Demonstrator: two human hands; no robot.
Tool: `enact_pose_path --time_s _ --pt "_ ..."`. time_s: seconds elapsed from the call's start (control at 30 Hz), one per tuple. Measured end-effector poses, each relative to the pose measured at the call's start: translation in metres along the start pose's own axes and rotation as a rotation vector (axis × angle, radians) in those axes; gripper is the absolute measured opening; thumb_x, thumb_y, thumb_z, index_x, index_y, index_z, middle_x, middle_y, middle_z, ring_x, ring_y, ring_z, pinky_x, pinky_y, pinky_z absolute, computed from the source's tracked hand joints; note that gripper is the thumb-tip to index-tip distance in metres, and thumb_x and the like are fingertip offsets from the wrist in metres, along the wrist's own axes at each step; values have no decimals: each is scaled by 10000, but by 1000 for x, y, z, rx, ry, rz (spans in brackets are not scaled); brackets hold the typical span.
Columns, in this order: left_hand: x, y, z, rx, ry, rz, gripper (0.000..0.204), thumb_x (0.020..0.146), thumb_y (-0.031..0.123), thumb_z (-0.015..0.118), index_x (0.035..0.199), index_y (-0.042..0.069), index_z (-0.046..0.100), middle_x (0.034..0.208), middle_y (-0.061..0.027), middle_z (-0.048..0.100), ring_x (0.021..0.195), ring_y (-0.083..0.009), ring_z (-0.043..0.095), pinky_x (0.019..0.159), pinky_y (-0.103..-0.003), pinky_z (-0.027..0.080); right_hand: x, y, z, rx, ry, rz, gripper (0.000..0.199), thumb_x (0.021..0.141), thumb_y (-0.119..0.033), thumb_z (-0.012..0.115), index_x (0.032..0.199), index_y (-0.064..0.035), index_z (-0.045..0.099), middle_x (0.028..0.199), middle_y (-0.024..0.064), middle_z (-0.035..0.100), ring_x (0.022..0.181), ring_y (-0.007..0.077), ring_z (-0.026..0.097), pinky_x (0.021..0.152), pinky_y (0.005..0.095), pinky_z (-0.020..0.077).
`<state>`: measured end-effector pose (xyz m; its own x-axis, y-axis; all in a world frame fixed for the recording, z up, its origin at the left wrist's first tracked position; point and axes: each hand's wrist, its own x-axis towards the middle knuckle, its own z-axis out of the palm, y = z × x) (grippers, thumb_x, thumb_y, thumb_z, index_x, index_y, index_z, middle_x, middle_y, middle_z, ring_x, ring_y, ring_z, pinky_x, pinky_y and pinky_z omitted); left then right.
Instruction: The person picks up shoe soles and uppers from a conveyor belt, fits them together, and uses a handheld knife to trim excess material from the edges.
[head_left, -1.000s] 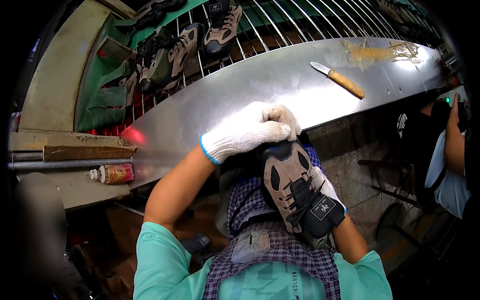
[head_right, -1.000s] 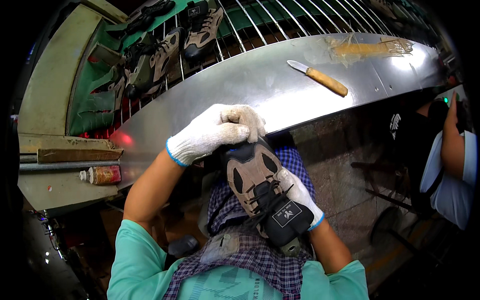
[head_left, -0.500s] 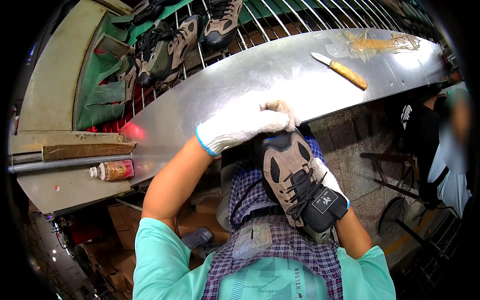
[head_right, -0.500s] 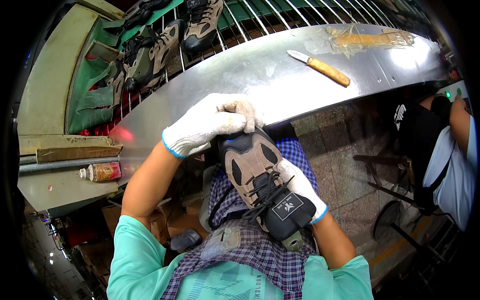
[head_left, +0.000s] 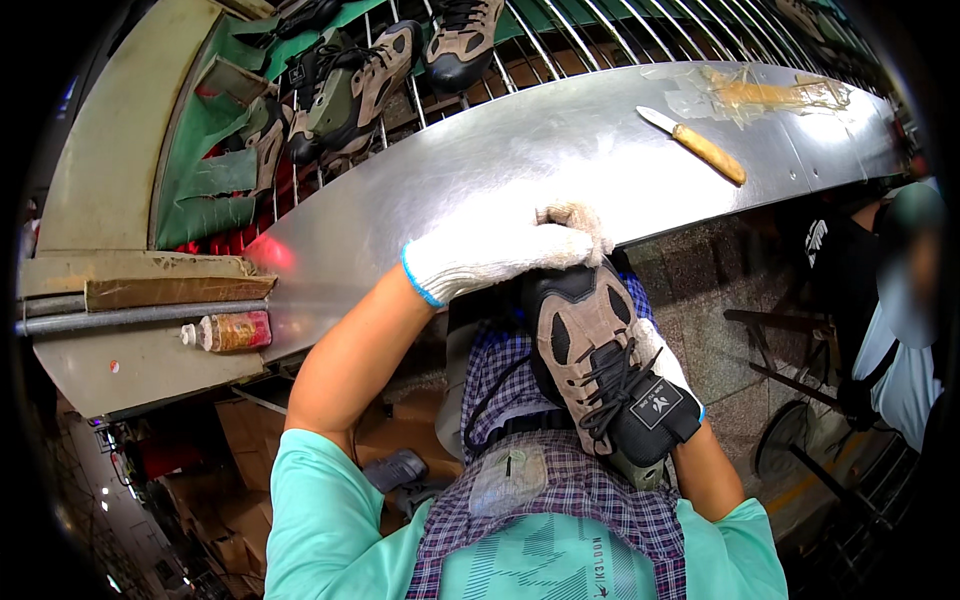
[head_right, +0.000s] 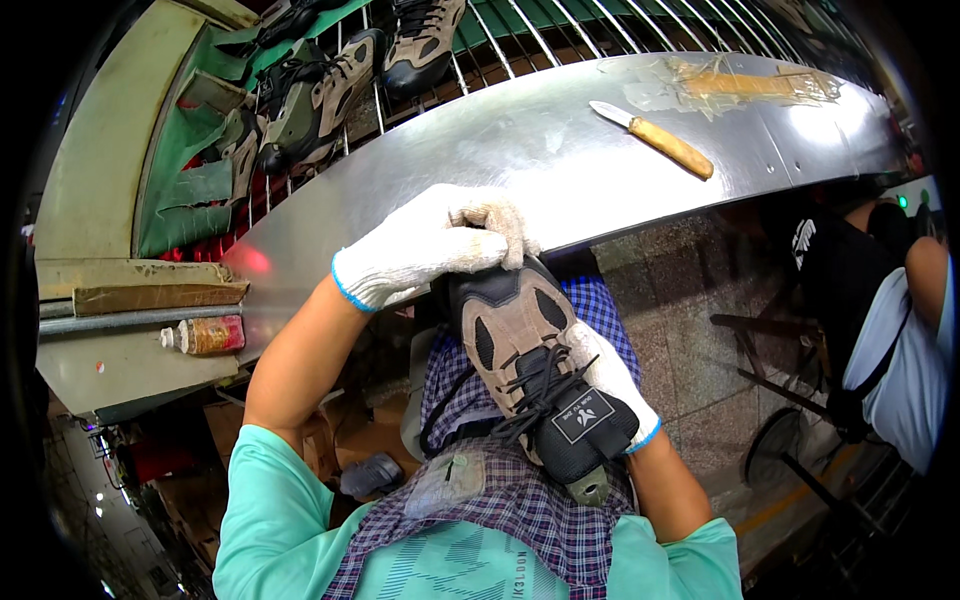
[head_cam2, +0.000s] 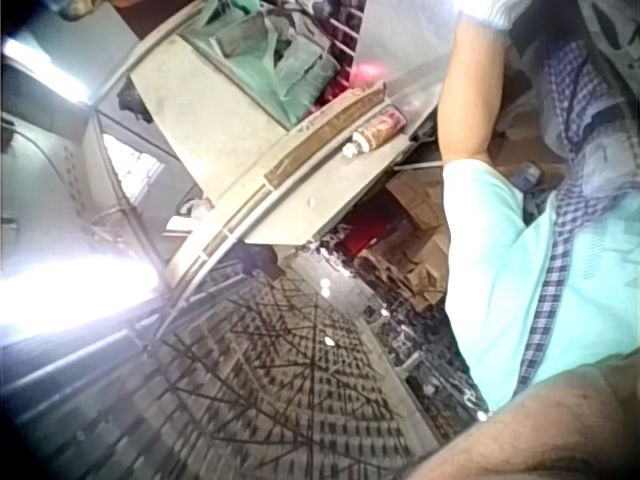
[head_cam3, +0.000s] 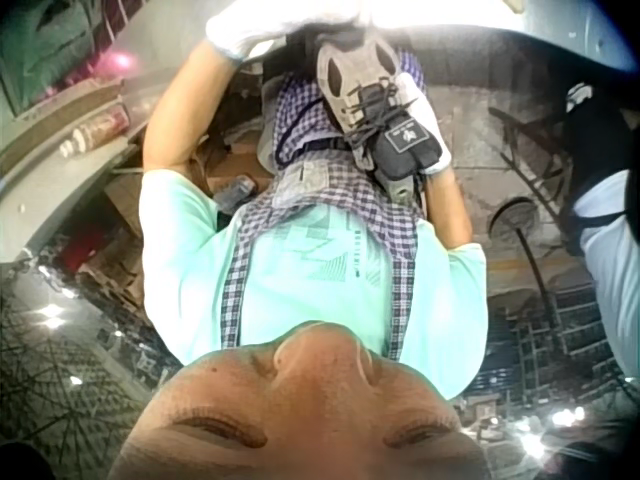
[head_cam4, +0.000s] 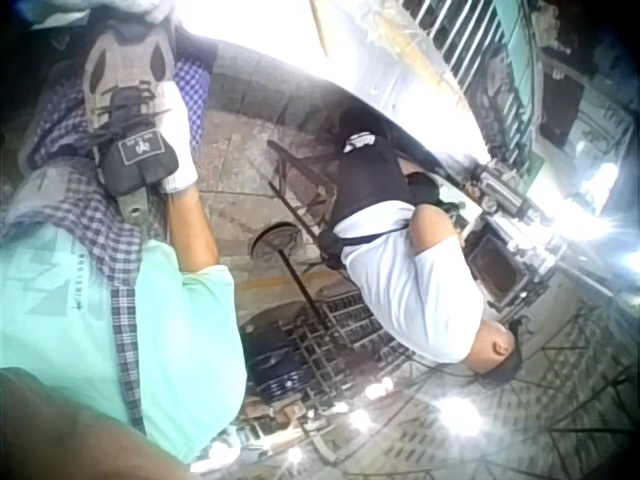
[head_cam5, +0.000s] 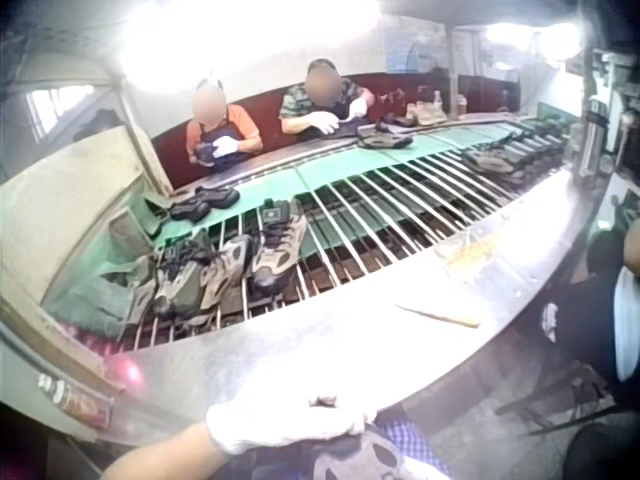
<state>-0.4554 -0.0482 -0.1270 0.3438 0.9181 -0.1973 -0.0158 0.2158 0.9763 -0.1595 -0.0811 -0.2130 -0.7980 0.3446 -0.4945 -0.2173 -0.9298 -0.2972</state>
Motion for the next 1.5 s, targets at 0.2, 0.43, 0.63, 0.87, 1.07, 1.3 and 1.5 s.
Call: enact_pose_path --time_s 0.2,0.43,0.63,0.87,1.07,1.3,1.5 --pt "2 -2 -1 34 -13 63 236 925 259 753 908 25 731 1029 -89 724 1045 -205 654 995 -365 510 0 3 -2 41 30 -34 538 1152 -336 564 1571 -5 502 1464 127 657 1254 211 691 1059 368 602" --pt "-1 1 -2 63 -7 54 223 937 243 756 919 23 727 1032 -76 722 1064 -209 654 996 -364 509 -2 3 0 -66 54 -73 547 1158 -339 550 1573 12 487 1503 144 624 1281 206 666 1076 368 584" --pt "-8 -1 -1 9 -11 77 253 946 271 774 938 21 739 1077 -98 727 1110 -229 649 1019 -389 504 1 3 5 -288 51 -125 667 1140 -435 567 1599 33 446 1512 151 615 1331 212 623 1136 374 514" --pt "-19 -5 -5 33 -26 97 277 970 295 780 966 20 744 1132 -114 726 1154 -255 638 1042 -426 497 3 4 6 -433 52 -120 701 1137 -471 555 1594 50 448 1489 153 620 1314 201 610 1117 356 500" --pt "-23 -1 -3 196 -67 136 291 996 308 763 1013 17 753 1167 -124 721 1173 -265 644 1051 -418 498 -2 6 2 -611 80 -180 700 1132 -480 566 1581 47 464 1445 152 644 1272 191 622 1067 344 516" --pt "-43 10 8 298 228 143 573 972 394 800 1374 20 639 1378 -114 659 1302 -235 622 1182 -418 449 -3 0 11 -581 36 -170 769 1103 -551 590 1551 64 479 1417 155 643 1267 193 609 1072 352 511" --pt "-84 2 35 200 583 181 247 985 167 755 1159 -8 737 1323 -123 678 1217 -201 631 1093 -364 487 -5 -6 17 -705 21 -155 832 1064 -614 622 1510 78 503 1390 163 652 1254 205 615 1070 359 514"
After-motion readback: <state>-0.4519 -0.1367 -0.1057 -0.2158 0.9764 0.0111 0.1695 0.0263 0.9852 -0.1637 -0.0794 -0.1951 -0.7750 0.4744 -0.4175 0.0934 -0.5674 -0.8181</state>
